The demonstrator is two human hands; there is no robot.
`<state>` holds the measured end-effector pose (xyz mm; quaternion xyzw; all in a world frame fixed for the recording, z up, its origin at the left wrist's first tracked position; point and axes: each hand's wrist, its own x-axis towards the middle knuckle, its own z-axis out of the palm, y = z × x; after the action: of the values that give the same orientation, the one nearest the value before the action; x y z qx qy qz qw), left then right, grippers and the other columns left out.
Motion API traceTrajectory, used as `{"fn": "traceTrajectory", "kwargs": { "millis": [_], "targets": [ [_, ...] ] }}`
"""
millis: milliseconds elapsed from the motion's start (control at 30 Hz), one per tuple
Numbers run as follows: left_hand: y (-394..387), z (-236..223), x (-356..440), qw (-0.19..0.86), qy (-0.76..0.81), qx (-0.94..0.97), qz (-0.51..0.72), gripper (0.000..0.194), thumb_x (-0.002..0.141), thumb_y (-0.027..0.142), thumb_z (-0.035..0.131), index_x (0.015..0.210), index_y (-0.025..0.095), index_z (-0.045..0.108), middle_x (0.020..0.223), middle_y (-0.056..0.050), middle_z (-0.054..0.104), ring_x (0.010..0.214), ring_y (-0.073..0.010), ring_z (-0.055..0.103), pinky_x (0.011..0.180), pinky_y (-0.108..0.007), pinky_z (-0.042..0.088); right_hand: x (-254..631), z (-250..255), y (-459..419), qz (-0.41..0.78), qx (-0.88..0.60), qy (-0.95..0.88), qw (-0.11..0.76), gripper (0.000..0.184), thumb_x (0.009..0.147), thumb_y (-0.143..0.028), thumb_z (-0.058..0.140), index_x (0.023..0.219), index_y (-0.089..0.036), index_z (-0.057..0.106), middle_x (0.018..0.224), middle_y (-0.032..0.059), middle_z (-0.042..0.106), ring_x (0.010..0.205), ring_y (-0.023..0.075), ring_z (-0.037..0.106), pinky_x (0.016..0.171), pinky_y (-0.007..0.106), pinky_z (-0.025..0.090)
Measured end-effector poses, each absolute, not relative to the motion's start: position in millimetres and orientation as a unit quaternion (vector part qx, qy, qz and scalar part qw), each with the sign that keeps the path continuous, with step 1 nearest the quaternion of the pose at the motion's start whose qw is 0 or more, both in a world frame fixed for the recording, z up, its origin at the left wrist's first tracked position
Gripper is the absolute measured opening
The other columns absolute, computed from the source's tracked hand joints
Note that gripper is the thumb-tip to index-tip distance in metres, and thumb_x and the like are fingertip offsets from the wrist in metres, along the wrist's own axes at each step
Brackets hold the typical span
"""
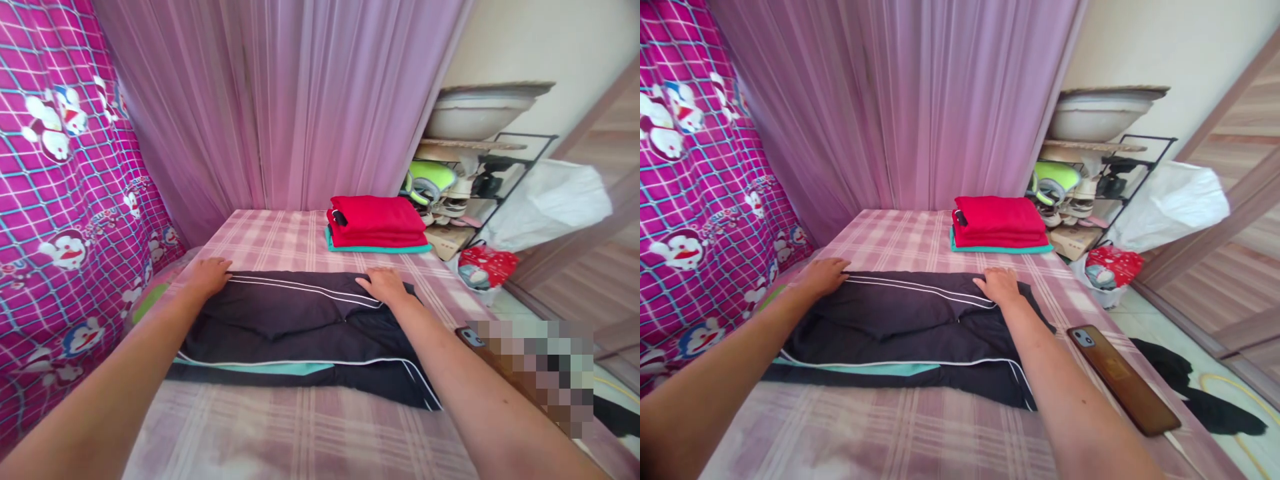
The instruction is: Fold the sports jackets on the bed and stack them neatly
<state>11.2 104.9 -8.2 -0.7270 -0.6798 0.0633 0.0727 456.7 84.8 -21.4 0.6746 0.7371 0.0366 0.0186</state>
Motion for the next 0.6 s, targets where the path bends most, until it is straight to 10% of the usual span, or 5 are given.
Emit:
{"fn": "traceTrajectory", "kwargs": {
  "millis": [300, 600],
  "targets": [
    [117.8, -21.2, -17.2, 0.036, -0.712, -0.693, 0.105, 0.058, 0.085, 0.057, 0.044, 0.123, 0.019, 0.065, 0.125, -0.017, 0.067, 0.119, -0.0340, 0.059, 0.100, -0.043, 0.044, 453.9, -27.5, 91.5, 0.014, 0.714, 0.699, 0.009, 0.033, 0.095, -0.038, 0.051, 0.118, -0.020, 0.067, 0.122, 0.0133, 0.069, 0.115, 0.0283, 0.060, 0.095, 0.043, 0.040],
    [66.1, -50.2, 37.8, 0.020, -0.725, -0.689, 0.006, 0.064, 0.094, 0.059, 0.027, 0.151, 0.032, 0.037, 0.161, -0.008, 0.031, 0.149, -0.0344, 0.023, 0.113, -0.068, 0.018, 371.0, -6.7, 72.4, 0.004, 0.572, 0.806, -0.154, 0.054, 0.099, -0.047, 0.035, 0.149, -0.026, 0.043, 0.156, 0.0088, 0.039, 0.143, 0.0286, 0.033, 0.116, 0.056, 0.017]
  ]
}}
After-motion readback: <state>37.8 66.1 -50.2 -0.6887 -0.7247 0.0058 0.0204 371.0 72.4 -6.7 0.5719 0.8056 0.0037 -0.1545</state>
